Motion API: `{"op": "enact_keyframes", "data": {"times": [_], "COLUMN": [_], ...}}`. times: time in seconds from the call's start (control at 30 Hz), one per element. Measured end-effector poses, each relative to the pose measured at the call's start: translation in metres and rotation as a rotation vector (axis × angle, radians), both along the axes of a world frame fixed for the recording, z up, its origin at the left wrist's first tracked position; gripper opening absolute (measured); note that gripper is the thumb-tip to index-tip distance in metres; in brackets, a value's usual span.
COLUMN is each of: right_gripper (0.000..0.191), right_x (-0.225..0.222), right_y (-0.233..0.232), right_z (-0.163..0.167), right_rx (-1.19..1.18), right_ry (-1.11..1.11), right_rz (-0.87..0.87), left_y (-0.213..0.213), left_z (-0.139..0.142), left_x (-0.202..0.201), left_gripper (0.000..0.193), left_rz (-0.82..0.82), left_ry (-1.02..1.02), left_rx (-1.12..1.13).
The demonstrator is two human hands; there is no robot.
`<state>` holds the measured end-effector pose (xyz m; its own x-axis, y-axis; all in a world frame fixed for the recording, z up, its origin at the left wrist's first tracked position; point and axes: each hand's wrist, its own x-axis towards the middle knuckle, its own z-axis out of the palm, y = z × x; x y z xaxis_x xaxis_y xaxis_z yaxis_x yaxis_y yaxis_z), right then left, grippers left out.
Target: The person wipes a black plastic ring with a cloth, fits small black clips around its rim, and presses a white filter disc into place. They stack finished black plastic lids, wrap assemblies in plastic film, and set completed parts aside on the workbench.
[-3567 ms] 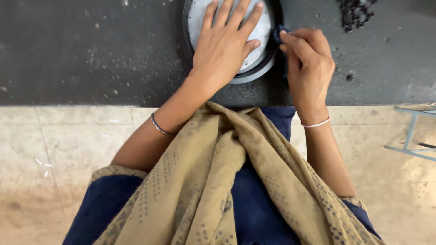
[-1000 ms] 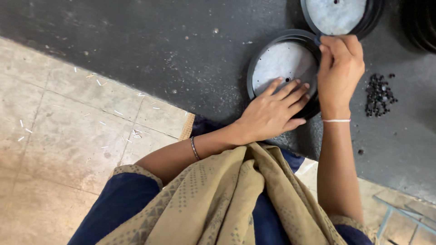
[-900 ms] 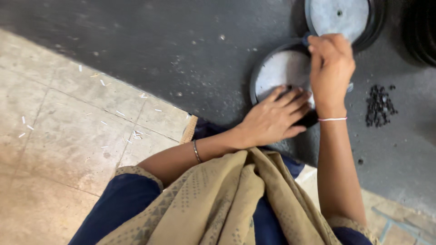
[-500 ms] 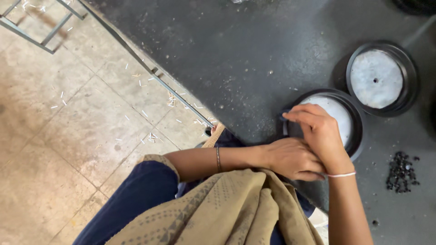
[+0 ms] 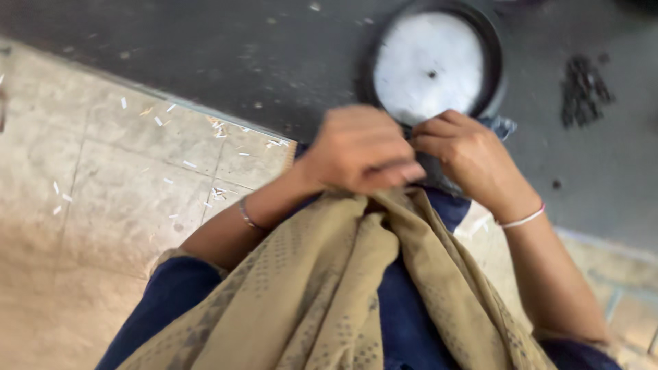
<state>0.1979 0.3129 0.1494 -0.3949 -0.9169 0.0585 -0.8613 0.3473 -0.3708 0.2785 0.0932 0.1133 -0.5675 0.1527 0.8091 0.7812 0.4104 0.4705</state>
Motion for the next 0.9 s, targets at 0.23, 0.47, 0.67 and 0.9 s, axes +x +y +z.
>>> {"op": "enact_keyframes", "data": {"times": [0.23,0.47,0.67,0.9], "right_gripper": [0.029,0.02,0.025,0.021], "right_x": [-0.01,-0.012,-0.058,-0.071], "right_y": [0.059,0.168,0.299,0.282], "right_z": [0.009,-0.006,-0.092,-0.101], "right_rx": [0.057,-0.075,-0.384,-0.529], "right_ry": [0.284,0.376,0.097,0.206], "right_rz": [-0.244,-0.553,-0.849,-0.884], "left_y": [-0.039,-0.059,-0.059,-0.042], "left_z": [-0.01,-0.021,-0.022,-0.026], "left_x": [-0.011,-0.008,-0.009,-0.045], "left_gripper": [0.025,0.026,0.028,0.018], "left_rz": [0.166,0.3,0.333,0.429], "left_ry": [-0.101,-0.252,-0.337,-0.433], "left_rx": [0.037,0.141,0.172,0.167]}}
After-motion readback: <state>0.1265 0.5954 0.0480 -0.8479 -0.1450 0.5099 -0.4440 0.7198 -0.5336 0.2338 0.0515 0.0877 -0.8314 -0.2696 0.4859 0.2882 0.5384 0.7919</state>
